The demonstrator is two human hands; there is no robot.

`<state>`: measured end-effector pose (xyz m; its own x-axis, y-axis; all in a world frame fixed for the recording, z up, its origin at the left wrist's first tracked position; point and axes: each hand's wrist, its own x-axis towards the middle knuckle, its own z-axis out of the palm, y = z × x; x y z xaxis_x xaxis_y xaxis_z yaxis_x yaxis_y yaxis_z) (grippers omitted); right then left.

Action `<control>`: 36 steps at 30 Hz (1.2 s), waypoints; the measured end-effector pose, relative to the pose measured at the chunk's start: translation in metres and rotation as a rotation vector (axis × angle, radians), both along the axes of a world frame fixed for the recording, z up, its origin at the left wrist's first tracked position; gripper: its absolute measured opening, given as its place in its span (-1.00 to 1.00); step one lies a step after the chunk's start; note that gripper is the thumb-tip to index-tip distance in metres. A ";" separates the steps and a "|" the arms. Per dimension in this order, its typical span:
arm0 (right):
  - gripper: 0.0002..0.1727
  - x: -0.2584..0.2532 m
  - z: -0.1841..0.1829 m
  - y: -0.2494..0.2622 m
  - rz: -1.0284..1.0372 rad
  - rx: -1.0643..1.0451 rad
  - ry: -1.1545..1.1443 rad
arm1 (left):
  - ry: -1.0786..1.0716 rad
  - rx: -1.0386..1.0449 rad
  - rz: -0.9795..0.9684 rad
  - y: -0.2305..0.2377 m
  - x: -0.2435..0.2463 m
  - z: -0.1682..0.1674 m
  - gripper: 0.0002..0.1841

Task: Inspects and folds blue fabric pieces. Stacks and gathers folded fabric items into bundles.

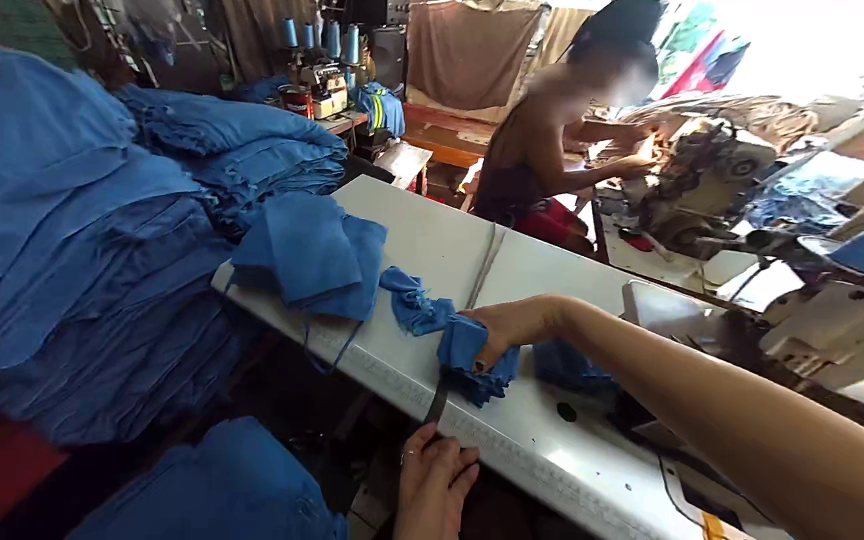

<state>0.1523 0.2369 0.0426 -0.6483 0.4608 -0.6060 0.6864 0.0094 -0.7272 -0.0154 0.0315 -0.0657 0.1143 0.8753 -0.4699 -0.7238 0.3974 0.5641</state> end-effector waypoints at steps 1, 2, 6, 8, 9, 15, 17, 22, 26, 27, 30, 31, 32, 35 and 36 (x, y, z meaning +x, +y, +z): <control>-0.28 0.004 0.000 -0.005 -0.032 -0.005 0.034 | -0.003 0.019 -0.005 0.002 0.001 0.002 -0.44; -0.28 0.009 0.000 -0.011 -0.061 -0.013 0.083 | -0.010 0.034 -0.011 0.002 0.001 0.004 -0.45; -0.50 0.023 0.005 -0.039 -0.158 -0.011 0.285 | -0.086 -0.003 -0.039 0.003 0.007 0.007 -0.52; -0.59 0.029 0.012 -0.046 -0.173 -0.028 0.353 | -0.136 -0.018 -0.053 0.005 0.008 0.009 -0.50; -0.63 0.032 0.017 -0.049 -0.181 -0.027 0.377 | -0.167 0.003 -0.059 0.007 0.008 0.010 -0.47; -0.61 0.008 0.031 -0.080 -0.073 0.018 0.371 | -0.158 0.323 -0.126 0.005 -0.023 0.022 -0.21; -0.37 -0.025 0.025 -0.089 0.045 0.083 0.107 | 0.002 0.355 -0.183 -0.007 -0.049 0.035 -0.08; -0.19 -0.142 -0.018 -0.147 0.376 0.191 0.027 | 0.464 0.398 -0.104 -0.069 -0.118 0.029 0.01; 0.10 -0.235 -0.045 -0.215 0.359 0.139 0.078 | 0.579 0.271 0.140 -0.148 -0.197 -0.004 -0.06; 0.13 -0.253 -0.052 -0.234 0.350 0.114 0.125 | 0.582 0.259 0.191 -0.171 -0.216 -0.012 -0.06; 0.16 -0.287 -0.077 -0.276 0.408 0.071 0.256 | 0.554 0.205 0.372 -0.238 -0.260 -0.034 -0.09; 0.15 -0.292 -0.077 -0.282 0.456 0.051 0.250 | 0.575 0.172 0.410 -0.254 -0.272 -0.042 -0.07; 0.12 -0.294 -0.078 -0.284 0.491 0.040 0.245 | 0.614 0.121 0.427 -0.267 -0.283 -0.051 -0.04; -0.03 -0.284 -0.085 -0.273 0.499 0.058 0.201 | 0.740 -0.103 0.364 -0.278 -0.313 -0.070 0.08; -0.07 -0.278 -0.089 -0.266 0.472 0.081 0.176 | 0.771 -0.154 0.313 -0.273 -0.321 -0.075 0.08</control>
<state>-0.1254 -0.0286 -0.0464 -0.8864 0.1345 -0.4430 0.4608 0.3500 -0.8156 -0.3366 -0.2417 -0.1406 -0.5241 0.7328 -0.4340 -0.2483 0.3560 0.9009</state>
